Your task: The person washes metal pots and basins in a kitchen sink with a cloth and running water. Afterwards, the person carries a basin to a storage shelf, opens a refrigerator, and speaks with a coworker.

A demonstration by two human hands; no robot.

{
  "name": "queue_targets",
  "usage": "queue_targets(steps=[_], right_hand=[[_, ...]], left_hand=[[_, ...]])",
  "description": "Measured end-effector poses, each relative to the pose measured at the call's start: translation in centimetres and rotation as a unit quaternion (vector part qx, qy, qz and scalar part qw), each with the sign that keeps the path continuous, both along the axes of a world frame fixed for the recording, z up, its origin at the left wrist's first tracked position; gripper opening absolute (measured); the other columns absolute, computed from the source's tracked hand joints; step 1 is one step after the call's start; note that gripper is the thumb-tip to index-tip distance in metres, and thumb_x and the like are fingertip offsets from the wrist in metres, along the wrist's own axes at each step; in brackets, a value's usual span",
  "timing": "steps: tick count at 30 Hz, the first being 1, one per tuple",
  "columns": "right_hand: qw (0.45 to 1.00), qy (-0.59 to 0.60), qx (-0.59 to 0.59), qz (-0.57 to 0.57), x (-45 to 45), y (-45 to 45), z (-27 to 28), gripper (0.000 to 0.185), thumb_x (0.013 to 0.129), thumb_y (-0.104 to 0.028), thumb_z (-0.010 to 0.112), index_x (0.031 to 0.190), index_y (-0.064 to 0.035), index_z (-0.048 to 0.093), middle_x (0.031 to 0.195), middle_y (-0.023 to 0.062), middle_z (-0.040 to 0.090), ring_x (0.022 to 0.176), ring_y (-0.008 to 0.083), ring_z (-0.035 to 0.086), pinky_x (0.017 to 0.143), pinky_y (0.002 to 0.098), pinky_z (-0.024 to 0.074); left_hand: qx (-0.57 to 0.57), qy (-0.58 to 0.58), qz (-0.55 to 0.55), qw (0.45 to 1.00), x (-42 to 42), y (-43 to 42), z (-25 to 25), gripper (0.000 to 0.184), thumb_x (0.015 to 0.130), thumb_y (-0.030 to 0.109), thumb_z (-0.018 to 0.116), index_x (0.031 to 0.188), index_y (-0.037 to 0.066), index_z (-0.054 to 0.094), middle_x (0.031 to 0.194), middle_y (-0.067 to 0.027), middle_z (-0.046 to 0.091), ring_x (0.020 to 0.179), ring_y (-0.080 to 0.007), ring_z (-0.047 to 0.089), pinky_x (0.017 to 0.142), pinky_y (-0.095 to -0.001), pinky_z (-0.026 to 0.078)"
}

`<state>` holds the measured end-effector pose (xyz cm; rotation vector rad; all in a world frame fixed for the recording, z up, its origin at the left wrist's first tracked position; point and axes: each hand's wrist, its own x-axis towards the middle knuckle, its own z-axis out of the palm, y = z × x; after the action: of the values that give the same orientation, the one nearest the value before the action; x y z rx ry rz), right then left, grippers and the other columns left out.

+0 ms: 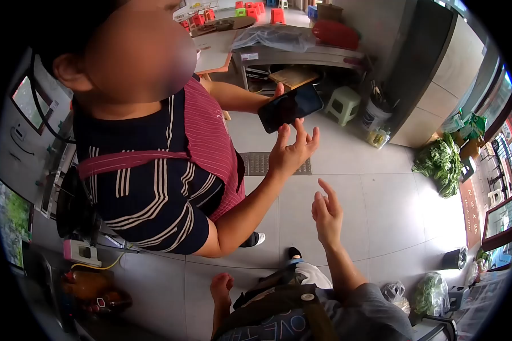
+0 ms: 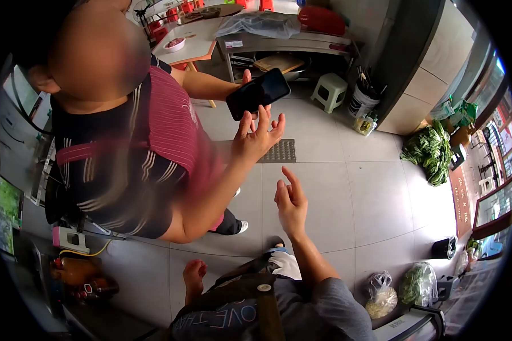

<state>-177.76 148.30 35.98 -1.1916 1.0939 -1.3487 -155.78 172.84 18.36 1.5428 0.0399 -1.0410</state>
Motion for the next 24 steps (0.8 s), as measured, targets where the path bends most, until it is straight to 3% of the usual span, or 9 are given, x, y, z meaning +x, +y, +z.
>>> queue_targets(steps=[16, 24], right_hand=[[0.991, -0.125, 0.050, -0.014, 0.2, -1.2, 0.5, 0.026, 0.087, -0.014, 0.046, 0.111, -0.0041, 0.048, 0.053, -0.0052, 0.036, 0.045, 0.0015, 0.029, 0.040, 0.0173, 0.0232], [0.989, -0.131, 0.063, -0.006, -0.3, -1.1, 0.5, 0.028, 0.087, -0.015, 0.047, 0.113, -0.0049, 0.047, 0.054, -0.0045, 0.037, 0.046, 0.0017, 0.029, 0.040, 0.0175, 0.0233]], left_hand=[[0.054, 0.027, 0.073, 0.996, 0.1, 2.5, -3.7, 0.018, 0.075, 0.010, 0.056, 0.092, 0.007, 0.052, 0.080, -0.0048, 0.055, 0.073, -0.0175, 0.056, 0.062, -0.0280, 0.043], [0.051, 0.036, 0.072, 0.995, -0.1, 3.4, -5.0, 0.018, 0.075, 0.008, 0.053, 0.093, 0.009, 0.052, 0.080, -0.0038, 0.054, 0.073, -0.0183, 0.056, 0.062, -0.0280, 0.042]])
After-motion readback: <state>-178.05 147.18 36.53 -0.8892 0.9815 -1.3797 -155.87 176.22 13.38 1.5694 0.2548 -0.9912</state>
